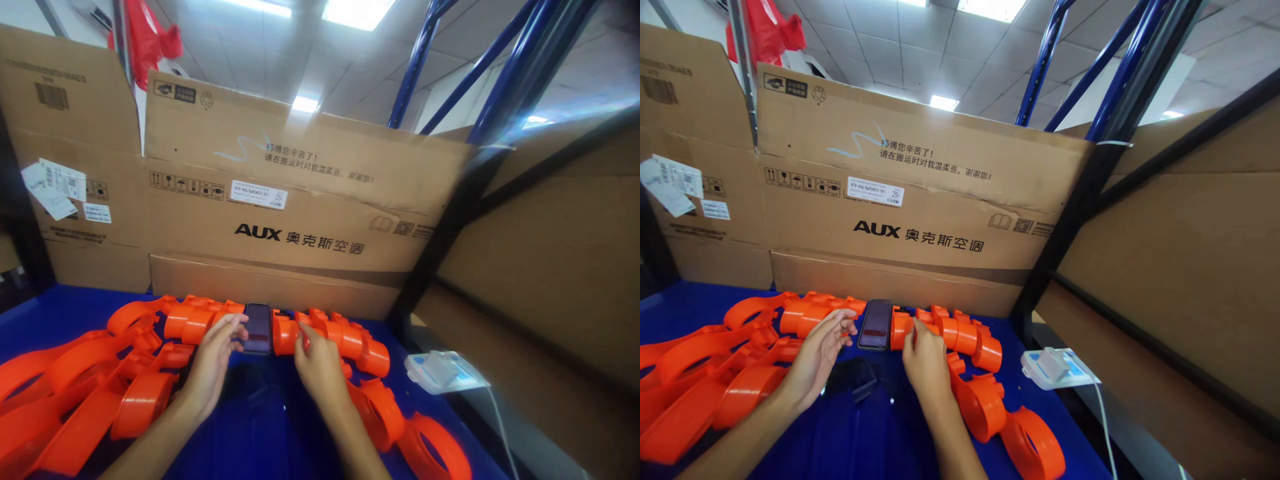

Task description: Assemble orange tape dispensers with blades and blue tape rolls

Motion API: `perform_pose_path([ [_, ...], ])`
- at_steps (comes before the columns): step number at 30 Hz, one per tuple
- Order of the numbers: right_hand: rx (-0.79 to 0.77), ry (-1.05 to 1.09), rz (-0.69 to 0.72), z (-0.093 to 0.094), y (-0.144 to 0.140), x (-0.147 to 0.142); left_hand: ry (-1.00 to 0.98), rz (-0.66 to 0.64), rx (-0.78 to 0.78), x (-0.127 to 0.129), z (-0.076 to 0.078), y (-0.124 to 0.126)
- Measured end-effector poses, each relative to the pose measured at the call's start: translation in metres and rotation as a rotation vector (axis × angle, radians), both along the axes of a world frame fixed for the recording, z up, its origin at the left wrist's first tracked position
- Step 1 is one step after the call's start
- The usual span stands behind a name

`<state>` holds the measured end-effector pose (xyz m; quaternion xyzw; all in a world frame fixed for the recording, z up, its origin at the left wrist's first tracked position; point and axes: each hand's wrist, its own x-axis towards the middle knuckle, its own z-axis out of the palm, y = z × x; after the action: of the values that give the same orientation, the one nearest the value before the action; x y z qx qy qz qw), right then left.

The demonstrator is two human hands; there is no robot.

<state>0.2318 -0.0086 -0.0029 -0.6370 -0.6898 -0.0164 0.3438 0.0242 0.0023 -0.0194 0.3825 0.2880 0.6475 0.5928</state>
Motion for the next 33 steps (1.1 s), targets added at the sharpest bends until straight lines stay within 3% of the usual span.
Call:
perform_pose_path([
  [4,0.02,-0.04,-0.129,0.013,-0.003,0.013,0.003,0.001,-0.008,0.0,-0.001,-0.001],
  [8,-0.137,-0.171,-0.261,0.016,-0.006,0.013,0.005,-0.004,-0.01,0.0,-0.002,-0.001],
  [19,-0.317,-0.196,-0.277,0.014,-0.005,0.013,-0.01,-0.016,-0.037,-0.001,-0.005,0.004],
  [27,-0.067,-0.055,-0.246,0.012,-0.003,0.017,-0.005,-0.049,-0.037,-0.001,-0.003,0.002],
  [33,0.199,0.092,-0.22,0.022,-0.007,0.018,0.056,-0.075,0.011,0.002,-0.002,-0.003],
])
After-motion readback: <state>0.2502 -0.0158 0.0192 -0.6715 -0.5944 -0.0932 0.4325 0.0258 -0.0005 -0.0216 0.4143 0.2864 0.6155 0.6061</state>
